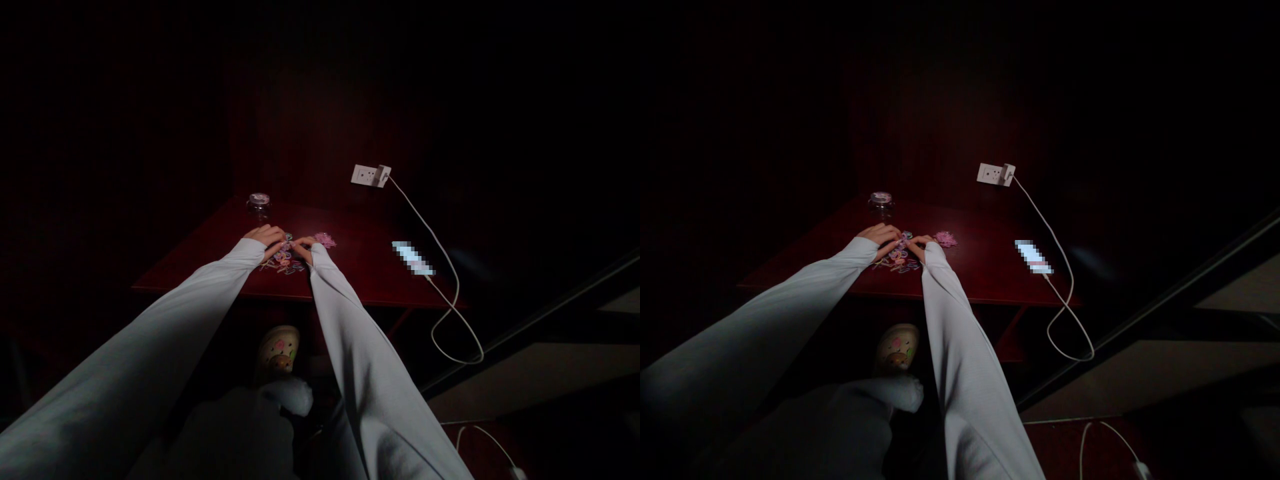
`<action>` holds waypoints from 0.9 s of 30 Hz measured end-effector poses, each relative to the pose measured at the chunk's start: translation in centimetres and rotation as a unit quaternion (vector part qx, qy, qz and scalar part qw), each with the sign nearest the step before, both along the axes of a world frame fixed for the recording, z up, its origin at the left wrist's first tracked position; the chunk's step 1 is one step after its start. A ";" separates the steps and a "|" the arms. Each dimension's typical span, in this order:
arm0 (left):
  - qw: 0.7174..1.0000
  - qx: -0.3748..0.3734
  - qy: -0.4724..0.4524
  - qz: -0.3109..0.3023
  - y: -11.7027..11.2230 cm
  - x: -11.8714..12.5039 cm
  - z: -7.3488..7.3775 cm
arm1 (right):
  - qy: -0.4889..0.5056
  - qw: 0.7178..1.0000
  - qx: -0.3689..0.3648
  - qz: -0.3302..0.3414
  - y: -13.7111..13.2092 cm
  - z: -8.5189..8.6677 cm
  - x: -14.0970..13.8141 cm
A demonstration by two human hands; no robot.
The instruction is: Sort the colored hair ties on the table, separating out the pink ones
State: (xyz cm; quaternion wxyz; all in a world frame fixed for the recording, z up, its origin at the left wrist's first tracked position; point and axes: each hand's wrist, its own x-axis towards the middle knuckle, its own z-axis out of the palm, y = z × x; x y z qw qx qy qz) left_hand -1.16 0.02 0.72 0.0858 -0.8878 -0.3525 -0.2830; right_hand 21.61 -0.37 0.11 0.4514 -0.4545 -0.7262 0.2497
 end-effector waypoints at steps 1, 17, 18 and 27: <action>1.000 -0.002 0.000 -0.001 0.0 0.0 0.0 | -0.001 1.000 -0.004 -0.004 0.0 0.1 -0.1; 0.999 0.026 -0.021 0.020 -0.1 0.4 -0.3 | -0.007 1.000 0.009 -0.004 0.1 -0.6 0.3; 0.999 0.026 -0.021 0.015 -0.2 0.4 -0.3 | -0.008 1.000 0.009 -0.002 0.1 -0.6 0.4; 0.999 0.023 -0.021 0.010 -0.3 0.4 -0.3 | -0.012 1.000 -0.005 -0.005 -0.2 -0.2 0.4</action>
